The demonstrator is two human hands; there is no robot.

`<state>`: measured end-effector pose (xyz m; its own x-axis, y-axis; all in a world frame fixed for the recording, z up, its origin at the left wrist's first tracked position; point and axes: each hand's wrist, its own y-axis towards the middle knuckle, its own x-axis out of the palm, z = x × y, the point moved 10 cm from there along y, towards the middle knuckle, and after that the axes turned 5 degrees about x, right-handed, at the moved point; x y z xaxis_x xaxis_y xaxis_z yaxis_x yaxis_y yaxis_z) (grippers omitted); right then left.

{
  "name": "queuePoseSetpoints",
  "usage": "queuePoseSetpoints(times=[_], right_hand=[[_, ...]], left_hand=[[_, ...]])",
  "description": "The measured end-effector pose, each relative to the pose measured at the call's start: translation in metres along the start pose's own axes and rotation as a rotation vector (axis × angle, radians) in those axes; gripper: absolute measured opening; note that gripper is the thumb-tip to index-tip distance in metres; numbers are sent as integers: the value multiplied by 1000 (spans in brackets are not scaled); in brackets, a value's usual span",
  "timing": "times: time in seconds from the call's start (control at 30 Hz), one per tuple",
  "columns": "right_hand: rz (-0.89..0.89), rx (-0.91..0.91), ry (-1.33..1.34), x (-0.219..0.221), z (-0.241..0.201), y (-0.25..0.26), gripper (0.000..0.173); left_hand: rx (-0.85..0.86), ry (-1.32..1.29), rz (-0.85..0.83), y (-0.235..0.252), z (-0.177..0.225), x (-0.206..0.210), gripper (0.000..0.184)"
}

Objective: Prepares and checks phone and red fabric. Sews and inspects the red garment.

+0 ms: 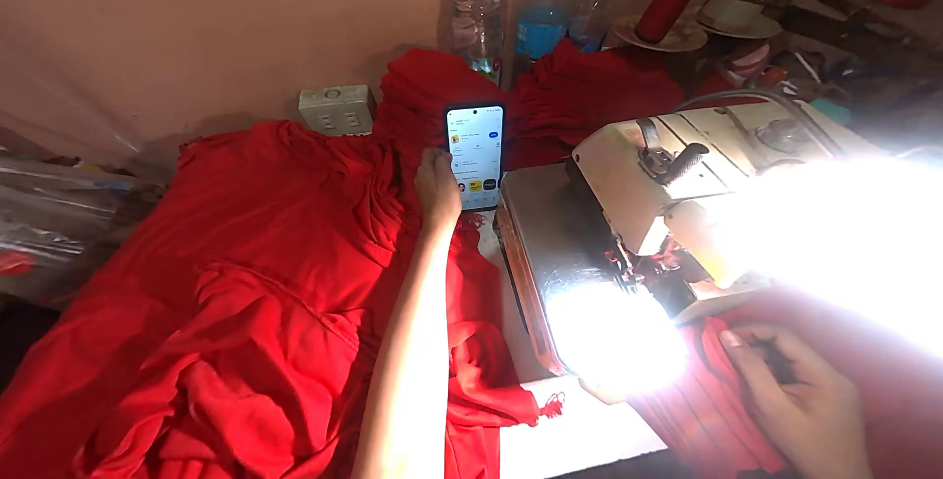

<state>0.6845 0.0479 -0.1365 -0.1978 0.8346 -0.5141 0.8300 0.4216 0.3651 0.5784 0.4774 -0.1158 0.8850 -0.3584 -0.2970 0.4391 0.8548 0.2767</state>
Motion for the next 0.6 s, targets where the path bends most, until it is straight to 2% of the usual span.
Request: queuePoseSetpoints(times=[0.1,0.13,0.27,0.47,0.6], right_hand=[[2,-3,14,0,-1,0,20],[4,-4,17,0,-2,0,20],[10,-3,12,0,-2,0,20],[15,-2,20,0,-3,1,19],[15,-9,16,-1,-4,1,20]], left_hand=[[-23,-151,-103,4,-5,3,22],[-36,-176,-159,3,-4,4,22],[-62,-177,-296,1,-6,4,38],[-78,-199,-251,1,-7,1,17],[-65,-184,-221,3,-6,-1,22]])
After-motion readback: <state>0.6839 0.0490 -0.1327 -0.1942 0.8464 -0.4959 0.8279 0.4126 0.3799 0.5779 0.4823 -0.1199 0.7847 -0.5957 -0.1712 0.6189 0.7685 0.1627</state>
